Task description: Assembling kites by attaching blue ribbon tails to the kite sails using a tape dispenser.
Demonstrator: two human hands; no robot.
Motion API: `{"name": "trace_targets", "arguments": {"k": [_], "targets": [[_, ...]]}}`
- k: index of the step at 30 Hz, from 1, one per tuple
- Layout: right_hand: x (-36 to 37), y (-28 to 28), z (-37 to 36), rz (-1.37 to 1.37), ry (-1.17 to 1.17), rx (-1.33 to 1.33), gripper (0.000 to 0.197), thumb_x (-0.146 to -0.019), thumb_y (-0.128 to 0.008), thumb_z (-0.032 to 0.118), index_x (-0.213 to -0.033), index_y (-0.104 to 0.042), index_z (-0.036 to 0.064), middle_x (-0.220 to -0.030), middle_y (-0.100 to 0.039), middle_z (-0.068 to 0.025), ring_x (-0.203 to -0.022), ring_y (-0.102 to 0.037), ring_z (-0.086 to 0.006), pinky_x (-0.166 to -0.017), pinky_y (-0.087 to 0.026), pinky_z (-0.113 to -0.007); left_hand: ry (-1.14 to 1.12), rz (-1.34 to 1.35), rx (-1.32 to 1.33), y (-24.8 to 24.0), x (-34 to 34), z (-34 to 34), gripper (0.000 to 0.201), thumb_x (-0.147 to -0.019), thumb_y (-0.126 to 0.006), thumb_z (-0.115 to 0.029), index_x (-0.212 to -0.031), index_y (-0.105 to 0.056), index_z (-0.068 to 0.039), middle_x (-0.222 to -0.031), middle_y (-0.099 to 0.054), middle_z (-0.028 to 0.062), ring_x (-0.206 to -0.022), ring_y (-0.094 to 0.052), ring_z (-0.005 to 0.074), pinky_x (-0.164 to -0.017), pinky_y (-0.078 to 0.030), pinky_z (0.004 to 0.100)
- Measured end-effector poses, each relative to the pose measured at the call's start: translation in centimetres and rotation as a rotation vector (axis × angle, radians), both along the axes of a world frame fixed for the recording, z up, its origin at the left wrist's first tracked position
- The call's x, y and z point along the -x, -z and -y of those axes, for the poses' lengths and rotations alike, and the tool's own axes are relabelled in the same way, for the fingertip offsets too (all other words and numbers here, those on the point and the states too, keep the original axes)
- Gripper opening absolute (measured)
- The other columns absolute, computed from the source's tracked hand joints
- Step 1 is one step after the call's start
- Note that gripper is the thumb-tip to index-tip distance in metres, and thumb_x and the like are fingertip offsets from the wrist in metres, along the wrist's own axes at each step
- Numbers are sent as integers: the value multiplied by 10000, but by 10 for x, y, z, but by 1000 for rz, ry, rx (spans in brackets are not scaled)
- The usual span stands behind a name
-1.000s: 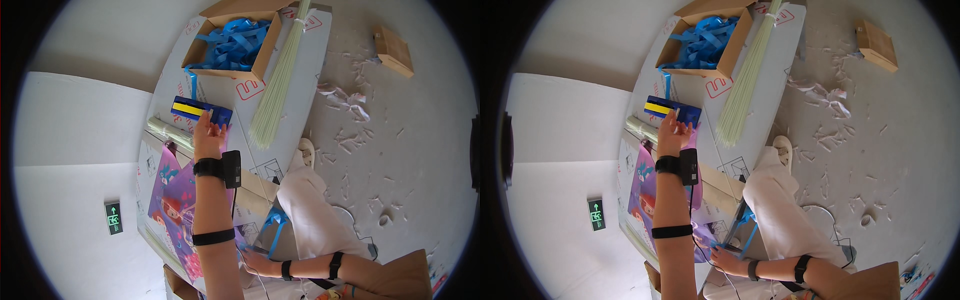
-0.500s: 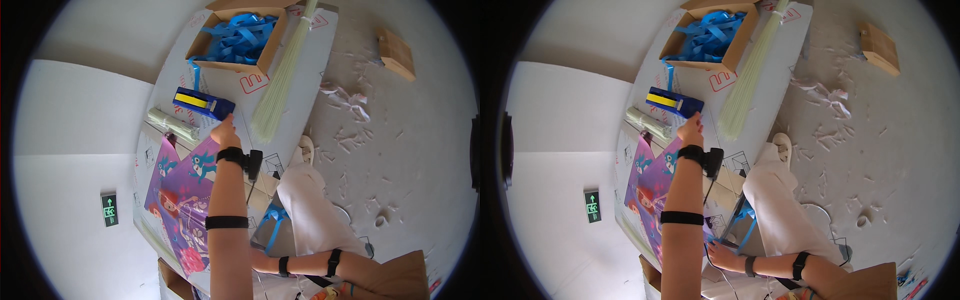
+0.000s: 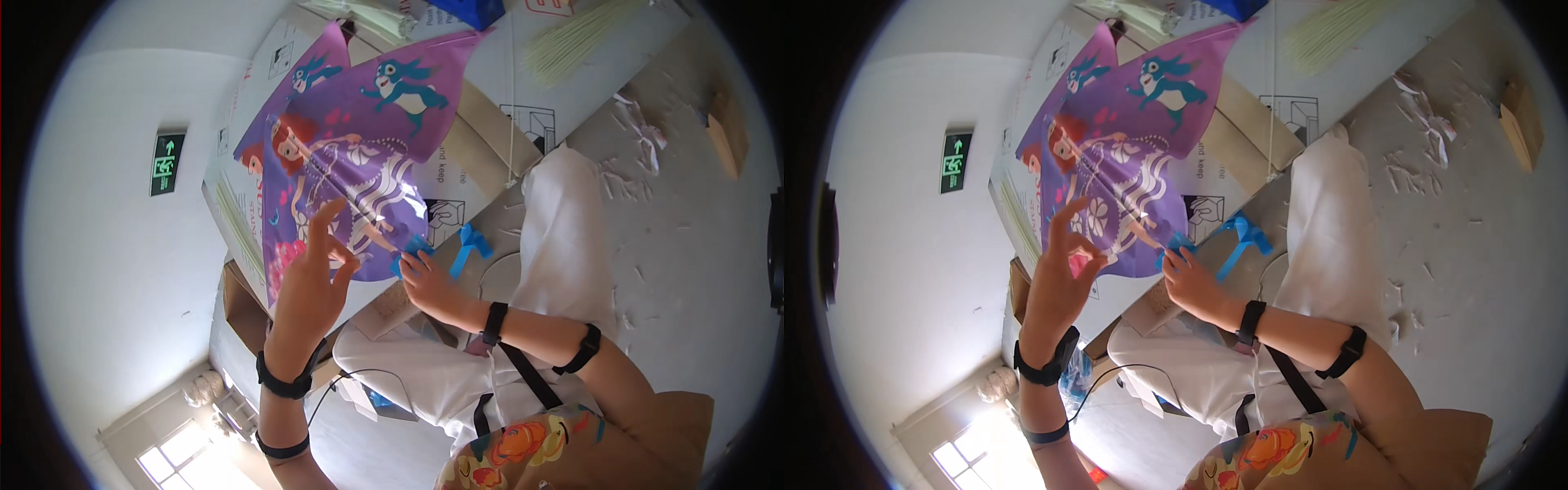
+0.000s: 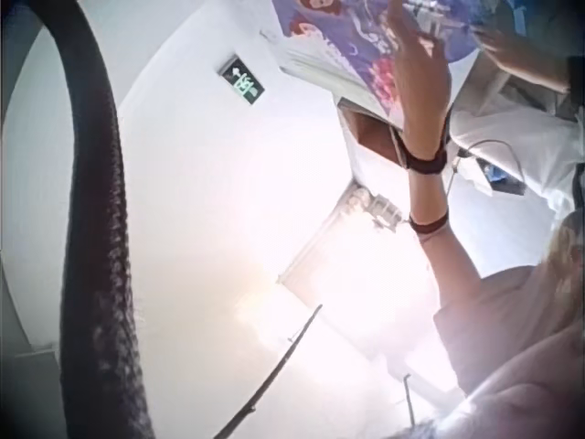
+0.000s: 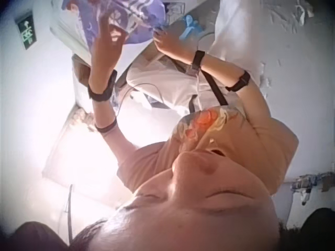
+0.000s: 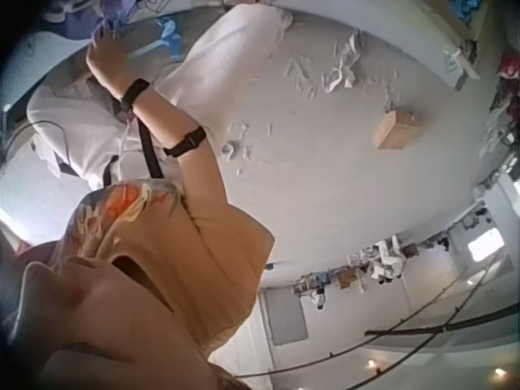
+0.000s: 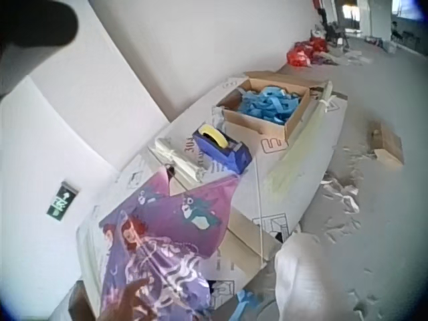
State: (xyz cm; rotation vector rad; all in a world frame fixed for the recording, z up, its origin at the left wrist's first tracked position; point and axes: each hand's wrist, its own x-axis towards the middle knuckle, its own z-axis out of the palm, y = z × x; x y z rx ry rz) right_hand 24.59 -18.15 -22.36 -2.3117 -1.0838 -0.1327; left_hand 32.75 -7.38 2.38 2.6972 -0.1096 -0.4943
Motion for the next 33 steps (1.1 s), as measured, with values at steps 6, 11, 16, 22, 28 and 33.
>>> {"name": "trace_targets", "arguments": {"k": [6, 11, 16, 22, 28, 33], "targets": [[3, -10, -5, 5, -60, 78, 358, -808, -604, 79, -1130, -636, -74, -1253, -573, -172, -1277, -495, -312, -1063, -402, -471, 89, -158, 15, 93, 72, -75, 474, -884, -536, 71, -1305, -347, -38, -899, -631, 170, -844, -650, 364, -684, -500, 418], [1, -8, 2, 11, -67, 124, 407, -803, -611, 75, -1178, -607, -84, -1280, -561, -163, -1285, -490, -301, -1087, -389, -471, 325, -106, -56, 144, 56, -79, 522, -812, -561, 62, -1287, -351, 13, -907, -634, 224, -802, -654, 392, -620, -526, 451], [0, -10, 2, 2, -73, 109, 427, -796, -612, 74, -1190, -597, -90, -1311, -536, -168, -1297, -475, -295, -1099, -380, -469, 416, -11, -30, 163, 34, -80, 423, -837, -558, 27, -1220, -379, 41, -883, -636, 220, -760, -657, 399, -591, -531, 447], [-1, -9, 3, 19, -64, 78, 400, -790, -602, 84, -1149, -624, -90, -1255, -563, -161, -1274, -488, -291, -1104, -367, -461, 558, 19, -169, 171, 20, -68, 233, -869, -533, -10, -1061, -407, 29, -794, -630, 206, -651, -660, 368, -508, -523, 429], [-2, -11, 3, 8, -50, 45, 377, -789, -602, 85, -1121, -634, -88, -1239, -564, -160, -1262, -493, -296, -1097, -377, -460, 567, -111, -271, 169, 15, -63, 319, -837, -526, 47, -1126, -392, 35, -823, -647, 220, -704, -656, 393, -569, -516, 455], [-3, -11, 4, -42, -50, 42, 435, -776, -620, 61, -1182, -599, -92, -1272, -537, -158, -1259, -494, -285, -1104, -384, -464, 630, 1, -259, 165, 15, -62, 196, -859, -557, -34, -997, -428, 19, -726, -623, 186, -637, -665, 343, -504, -529, 406]]}}
